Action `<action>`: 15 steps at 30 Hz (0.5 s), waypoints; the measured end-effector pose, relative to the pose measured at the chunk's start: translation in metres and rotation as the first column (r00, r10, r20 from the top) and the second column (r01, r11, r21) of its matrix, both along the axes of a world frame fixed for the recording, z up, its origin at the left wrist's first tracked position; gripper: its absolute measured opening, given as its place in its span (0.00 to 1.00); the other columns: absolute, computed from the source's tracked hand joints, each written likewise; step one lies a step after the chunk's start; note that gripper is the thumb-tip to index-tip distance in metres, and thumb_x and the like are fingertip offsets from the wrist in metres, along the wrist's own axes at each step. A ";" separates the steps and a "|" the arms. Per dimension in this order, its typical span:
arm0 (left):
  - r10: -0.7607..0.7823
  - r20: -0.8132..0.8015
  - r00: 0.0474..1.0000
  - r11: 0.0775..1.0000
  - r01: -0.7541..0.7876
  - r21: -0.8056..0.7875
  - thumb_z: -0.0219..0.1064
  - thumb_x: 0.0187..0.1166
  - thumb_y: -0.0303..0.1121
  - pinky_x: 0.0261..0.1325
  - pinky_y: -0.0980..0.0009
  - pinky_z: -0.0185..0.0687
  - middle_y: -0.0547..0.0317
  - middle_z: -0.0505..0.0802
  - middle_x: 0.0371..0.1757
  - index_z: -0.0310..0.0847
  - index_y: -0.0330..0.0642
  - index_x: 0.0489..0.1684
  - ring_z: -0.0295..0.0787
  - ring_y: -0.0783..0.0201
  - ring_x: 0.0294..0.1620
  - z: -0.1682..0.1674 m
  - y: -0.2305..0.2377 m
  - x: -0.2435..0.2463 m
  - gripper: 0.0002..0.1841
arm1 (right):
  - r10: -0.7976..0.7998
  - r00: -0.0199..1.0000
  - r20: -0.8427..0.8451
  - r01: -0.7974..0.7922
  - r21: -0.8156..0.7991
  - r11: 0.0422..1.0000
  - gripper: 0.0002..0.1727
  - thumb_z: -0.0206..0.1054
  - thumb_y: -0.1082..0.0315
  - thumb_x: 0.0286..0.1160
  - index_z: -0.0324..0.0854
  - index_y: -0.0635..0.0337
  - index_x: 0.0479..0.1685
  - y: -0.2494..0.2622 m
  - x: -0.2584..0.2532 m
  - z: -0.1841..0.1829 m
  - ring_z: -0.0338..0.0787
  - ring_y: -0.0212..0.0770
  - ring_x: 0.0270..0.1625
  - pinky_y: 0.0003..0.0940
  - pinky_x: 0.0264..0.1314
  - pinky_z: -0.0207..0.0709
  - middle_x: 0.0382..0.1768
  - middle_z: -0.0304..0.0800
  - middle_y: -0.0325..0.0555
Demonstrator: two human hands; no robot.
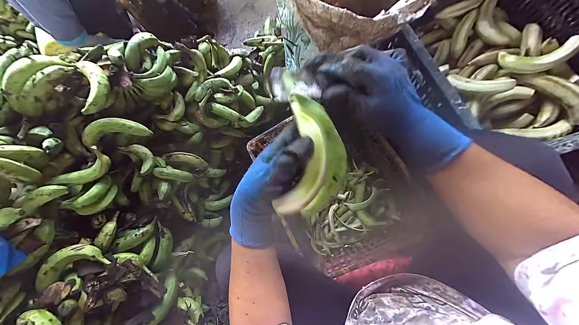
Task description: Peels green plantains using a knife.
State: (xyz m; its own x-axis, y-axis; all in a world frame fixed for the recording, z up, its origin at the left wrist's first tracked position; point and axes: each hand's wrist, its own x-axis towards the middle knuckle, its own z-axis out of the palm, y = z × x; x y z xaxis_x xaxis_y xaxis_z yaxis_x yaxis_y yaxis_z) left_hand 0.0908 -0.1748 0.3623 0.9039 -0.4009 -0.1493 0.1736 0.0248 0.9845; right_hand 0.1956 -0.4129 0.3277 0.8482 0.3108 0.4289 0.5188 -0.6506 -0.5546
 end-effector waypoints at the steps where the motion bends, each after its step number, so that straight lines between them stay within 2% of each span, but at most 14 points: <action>1: 0.003 -0.013 1.000 1.000 -0.003 0.009 0.57 0.85 0.40 0.47 0.72 0.88 0.60 0.91 0.53 0.68 0.54 0.84 0.89 0.73 0.43 0.001 -0.003 -0.003 0.26 | -0.109 0.987 -0.120 0.108 -0.008 0.994 0.31 0.51 0.35 0.84 0.82 0.40 0.75 -0.005 0.006 -0.001 0.83 0.61 0.72 0.74 0.69 0.67 0.72 0.84 0.54; 2: 0.032 -0.007 0.999 0.999 -0.032 -0.008 0.57 0.86 0.42 0.49 0.68 0.89 0.58 0.91 0.57 0.66 0.56 0.86 0.90 0.69 0.46 0.001 -0.005 -0.006 0.27 | -0.197 0.962 -0.187 0.203 0.015 0.979 0.33 0.49 0.34 0.83 0.81 0.40 0.76 -0.011 0.011 -0.001 0.81 0.59 0.75 0.74 0.73 0.65 0.74 0.83 0.53; 3: 0.088 0.007 0.996 0.995 -0.088 -0.049 0.55 0.87 0.44 0.52 0.61 0.90 0.53 0.90 0.63 0.64 0.59 0.88 0.90 0.62 0.51 -0.001 -0.005 -0.006 0.27 | -0.245 0.954 -0.172 0.260 0.065 0.964 0.35 0.47 0.31 0.82 0.81 0.40 0.77 -0.013 0.009 0.002 0.81 0.56 0.75 0.71 0.74 0.65 0.74 0.83 0.51; 4: 0.169 0.015 0.985 0.981 -0.167 -0.097 0.53 0.89 0.48 0.54 0.56 0.90 0.51 0.88 0.66 0.63 0.62 0.87 0.90 0.57 0.55 -0.003 -0.007 -0.004 0.26 | -0.252 0.963 -0.100 0.264 0.127 0.956 0.37 0.47 0.30 0.82 0.82 0.43 0.75 -0.011 0.003 0.006 0.82 0.56 0.74 0.69 0.73 0.68 0.72 0.84 0.53; 5: 0.268 0.006 0.963 0.949 -0.263 -0.172 0.51 0.91 0.52 0.57 0.51 0.89 0.50 0.88 0.66 0.66 0.60 0.84 0.90 0.53 0.58 -0.004 -0.011 -0.001 0.25 | -0.234 0.972 -0.022 0.235 0.168 0.957 0.38 0.48 0.31 0.83 0.83 0.49 0.72 -0.005 -0.008 0.009 0.83 0.59 0.71 0.70 0.70 0.69 0.69 0.85 0.58; 6: 0.385 -0.006 0.923 0.895 -0.375 -0.242 0.49 0.91 0.55 0.54 0.53 0.90 0.50 0.89 0.63 0.72 0.57 0.78 0.91 0.54 0.55 -0.003 -0.017 0.003 0.24 | -0.207 0.977 0.059 0.193 0.188 0.963 0.38 0.49 0.32 0.83 0.85 0.55 0.67 0.005 -0.021 0.009 0.84 0.62 0.67 0.71 0.67 0.70 0.65 0.85 0.63; 7: 0.477 0.013 0.879 0.836 -0.449 -0.316 0.45 0.92 0.57 0.49 0.61 0.91 0.55 0.90 0.57 0.75 0.56 0.73 0.90 0.61 0.50 -0.002 -0.022 0.009 0.24 | -0.169 0.974 0.151 0.137 0.206 0.969 0.35 0.54 0.36 0.84 0.86 0.58 0.64 0.017 -0.034 0.005 0.85 0.63 0.64 0.70 0.65 0.70 0.63 0.85 0.65; 8: 0.531 0.038 0.847 0.779 -0.470 -0.414 0.40 0.93 0.56 0.49 0.70 0.88 0.62 0.89 0.54 0.75 0.57 0.69 0.88 0.69 0.49 -0.002 -0.027 0.014 0.24 | -0.130 0.960 0.247 0.079 0.207 0.975 0.31 0.59 0.39 0.83 0.86 0.57 0.64 0.026 -0.047 -0.002 0.86 0.61 0.63 0.68 0.65 0.72 0.62 0.86 0.64; 9: 0.563 0.002 0.827 0.698 -0.474 -0.537 0.37 0.93 0.56 0.51 0.74 0.86 0.66 0.89 0.54 0.76 0.57 0.67 0.87 0.73 0.51 0.000 -0.031 0.018 0.25 | -0.091 0.940 0.329 0.025 0.200 0.979 0.27 0.65 0.43 0.80 0.85 0.55 0.64 0.033 -0.058 -0.009 0.86 0.59 0.64 0.65 0.68 0.71 0.62 0.86 0.61; 10: 0.586 -0.053 0.809 0.612 -0.484 -0.625 0.36 0.93 0.57 0.52 0.77 0.86 0.68 0.89 0.54 0.77 0.58 0.65 0.87 0.75 0.52 0.002 -0.034 0.018 0.25 | -0.060 0.919 0.391 -0.017 0.191 0.981 0.25 0.71 0.46 0.75 0.84 0.51 0.65 0.038 -0.066 -0.013 0.85 0.56 0.65 0.62 0.70 0.69 0.61 0.87 0.58; 11: 0.612 -0.092 0.786 0.549 -0.505 -0.666 0.37 0.93 0.56 0.52 0.78 0.85 0.68 0.89 0.53 0.77 0.58 0.64 0.87 0.76 0.52 0.005 -0.037 0.015 0.24 | -0.040 0.903 0.427 -0.038 0.173 0.984 0.26 0.74 0.46 0.73 0.83 0.44 0.69 0.040 -0.070 -0.013 0.85 0.52 0.65 0.59 0.71 0.70 0.60 0.88 0.53; 12: 0.610 -0.115 0.784 0.510 -0.499 -0.701 0.37 0.93 0.56 0.51 0.79 0.85 0.69 0.89 0.52 0.77 0.59 0.62 0.87 0.77 0.51 0.006 -0.039 0.014 0.23 | -0.013 0.902 0.432 -0.063 0.161 0.985 0.27 0.74 0.46 0.73 0.83 0.42 0.71 0.041 -0.069 -0.010 0.85 0.50 0.65 0.57 0.70 0.70 0.59 0.88 0.51; 13: 0.586 -0.104 0.804 0.505 -0.462 -0.729 0.35 0.93 0.56 0.50 0.79 0.85 0.69 0.89 0.51 0.77 0.59 0.61 0.87 0.77 0.50 0.004 -0.039 0.015 0.24 | 0.026 0.913 0.406 -0.096 0.153 0.983 0.26 0.72 0.46 0.75 0.84 0.43 0.70 0.041 -0.064 -0.004 0.86 0.51 0.64 0.58 0.69 0.70 0.59 0.89 0.51; 15: 0.549 0.017 0.836 0.600 -0.380 -0.704 0.34 0.94 0.54 0.49 0.77 0.84 0.68 0.87 0.51 0.77 0.57 0.60 0.86 0.75 0.49 -0.003 -0.035 0.018 0.24 | 0.090 0.938 0.334 -0.150 0.157 0.976 0.28 0.63 0.41 0.80 0.86 0.50 0.67 0.038 -0.051 0.004 0.88 0.54 0.64 0.60 0.65 0.72 0.63 0.89 0.56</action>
